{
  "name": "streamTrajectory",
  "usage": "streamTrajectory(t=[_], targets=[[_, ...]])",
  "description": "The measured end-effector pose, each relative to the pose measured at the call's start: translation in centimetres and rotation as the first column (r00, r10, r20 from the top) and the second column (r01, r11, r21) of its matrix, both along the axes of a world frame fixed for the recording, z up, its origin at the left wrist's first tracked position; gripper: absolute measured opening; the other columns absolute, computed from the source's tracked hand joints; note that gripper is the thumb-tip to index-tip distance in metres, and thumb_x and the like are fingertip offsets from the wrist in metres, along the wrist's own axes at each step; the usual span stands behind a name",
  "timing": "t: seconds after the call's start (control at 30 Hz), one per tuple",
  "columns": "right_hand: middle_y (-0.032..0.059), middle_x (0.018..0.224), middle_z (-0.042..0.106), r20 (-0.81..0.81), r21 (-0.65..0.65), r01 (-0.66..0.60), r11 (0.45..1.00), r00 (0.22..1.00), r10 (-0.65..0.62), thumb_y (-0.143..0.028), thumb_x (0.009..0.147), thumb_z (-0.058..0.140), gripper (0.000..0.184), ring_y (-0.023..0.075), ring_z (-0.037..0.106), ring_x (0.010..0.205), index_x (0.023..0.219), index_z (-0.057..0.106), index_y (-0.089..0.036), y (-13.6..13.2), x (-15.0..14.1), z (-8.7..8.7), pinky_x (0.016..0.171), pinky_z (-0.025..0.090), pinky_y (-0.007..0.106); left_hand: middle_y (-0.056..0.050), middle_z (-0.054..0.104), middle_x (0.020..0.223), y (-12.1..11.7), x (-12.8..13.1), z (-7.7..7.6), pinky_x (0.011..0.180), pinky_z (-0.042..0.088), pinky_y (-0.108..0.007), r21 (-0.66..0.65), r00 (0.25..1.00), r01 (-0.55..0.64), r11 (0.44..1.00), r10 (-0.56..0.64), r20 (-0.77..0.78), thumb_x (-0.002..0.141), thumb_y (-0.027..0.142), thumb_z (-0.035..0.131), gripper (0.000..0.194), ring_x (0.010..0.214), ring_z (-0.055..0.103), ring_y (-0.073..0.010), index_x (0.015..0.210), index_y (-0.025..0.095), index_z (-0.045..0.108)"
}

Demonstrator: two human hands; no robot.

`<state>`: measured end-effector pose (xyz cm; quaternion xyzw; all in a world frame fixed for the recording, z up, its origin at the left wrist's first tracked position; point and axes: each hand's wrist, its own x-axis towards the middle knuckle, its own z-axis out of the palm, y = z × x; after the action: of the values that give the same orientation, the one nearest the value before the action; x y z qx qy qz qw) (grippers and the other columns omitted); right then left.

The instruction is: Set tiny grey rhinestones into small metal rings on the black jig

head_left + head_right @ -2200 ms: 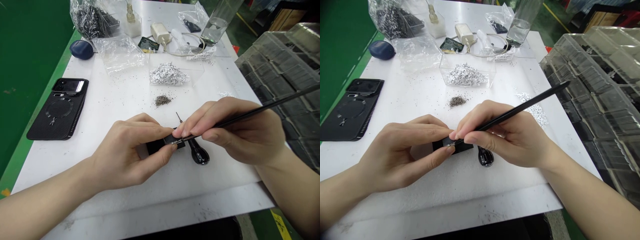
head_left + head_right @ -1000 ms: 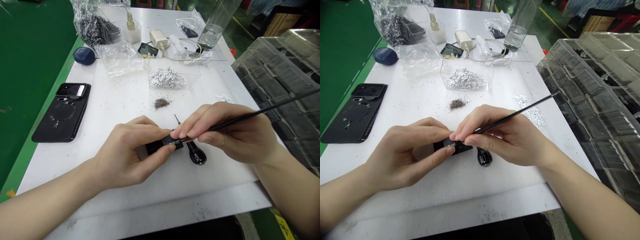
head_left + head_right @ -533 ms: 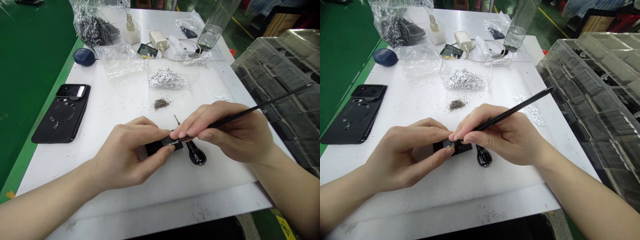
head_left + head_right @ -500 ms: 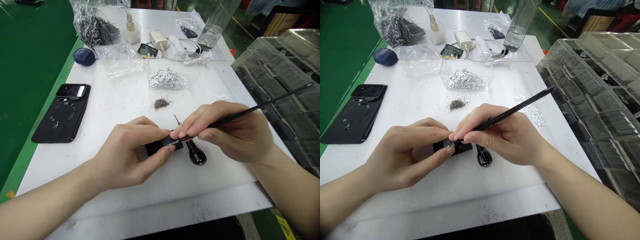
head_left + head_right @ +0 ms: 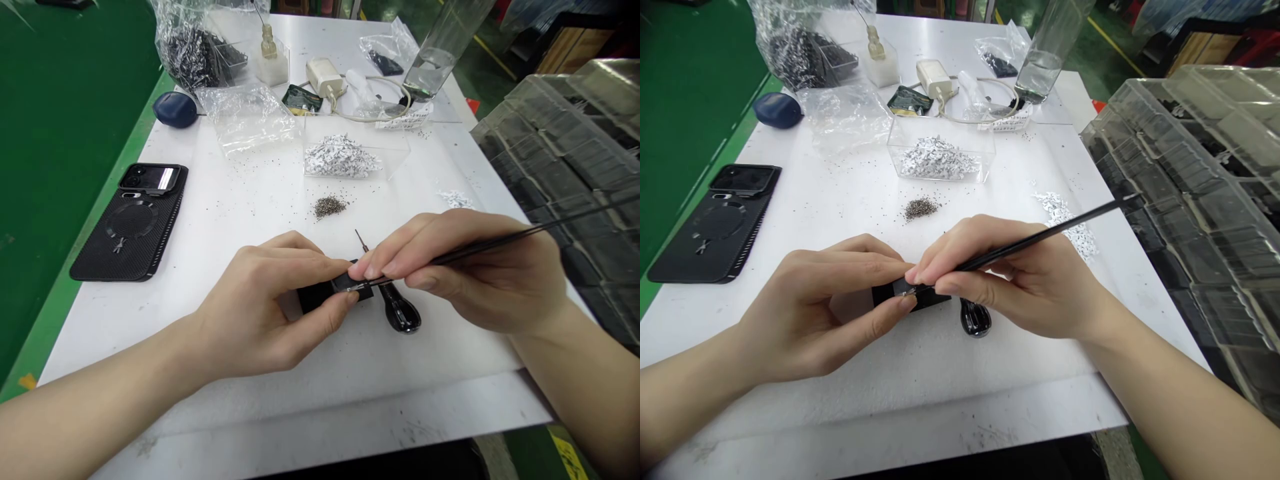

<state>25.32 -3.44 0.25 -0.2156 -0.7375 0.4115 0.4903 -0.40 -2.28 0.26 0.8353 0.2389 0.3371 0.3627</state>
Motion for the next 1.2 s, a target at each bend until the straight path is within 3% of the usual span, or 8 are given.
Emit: streamTrajectory(t=[0.3, 0.57, 0.77, 1.2], targets=[[0.0074, 0.101, 0.089, 0.032, 0.017, 0.027, 1.000, 0.999, -0.027, -0.010, 0.099, 0.082, 0.017, 0.0232, 0.089, 0.097, 0.112, 0.087, -0.020, -0.03, -0.08, 0.20, 0.088, 0.076, 0.034, -0.003, 0.087, 0.090, -0.04, 0.13, 0.10, 0.085, 0.068, -0.034, -0.014, 1.000, -0.001, 1.000, 0.001, -0.011, 0.103, 0.015, 0.073, 0.014, 0.080, 0.079, -0.0196, 0.108, 0.021, 0.084], [0.0091, 0.100, 0.089, 0.035, 0.015, 0.028, 0.999, 0.999, -0.029, -0.012, 0.101, 0.082, 0.011, 0.0233, 0.089, 0.097, 0.110, 0.086, -0.017, -0.15, -0.08, 0.24, 0.088, 0.076, 0.033, -0.003, 0.086, 0.090, -0.15, 0.01, 0.20, 0.086, 0.066, -0.034, -0.029, 1.000, 0.005, 1.000, -0.006, -0.021, 0.103, 0.015, 0.073, 0.013, 0.081, 0.079, -0.0189, 0.109, 0.017, 0.085], [0.0066, 0.101, 0.089, 0.013, 0.006, 0.030, 1.000, 0.999, -0.030, -0.010, 0.099, 0.083, 0.019, 0.0232, 0.089, 0.097, 0.113, 0.087, -0.022, -0.02, -0.06, 0.09, 0.087, 0.076, 0.033, -0.003, 0.088, 0.093, -0.10, -0.09, 0.22, 0.083, 0.066, -0.034, -0.041, 1.000, -0.003, 0.999, 0.002, -0.027, 0.103, 0.016, 0.074, 0.013, 0.082, 0.078, -0.0191, 0.109, 0.019, 0.085], [0.0081, 0.101, 0.089, 0.073, -0.016, 0.000, 1.000, 0.997, 0.001, -0.014, 0.102, 0.082, 0.009, 0.0223, 0.089, 0.101, 0.109, 0.085, -0.019, -0.18, 0.18, 0.66, 0.093, 0.076, 0.032, -0.005, 0.087, 0.094, -0.06, 0.01, 0.17, 0.088, 0.064, -0.030, -0.039, 0.999, 0.008, 0.999, -0.009, -0.031, 0.104, 0.014, 0.073, 0.016, 0.083, 0.078, -0.0169, 0.113, 0.011, 0.085]])
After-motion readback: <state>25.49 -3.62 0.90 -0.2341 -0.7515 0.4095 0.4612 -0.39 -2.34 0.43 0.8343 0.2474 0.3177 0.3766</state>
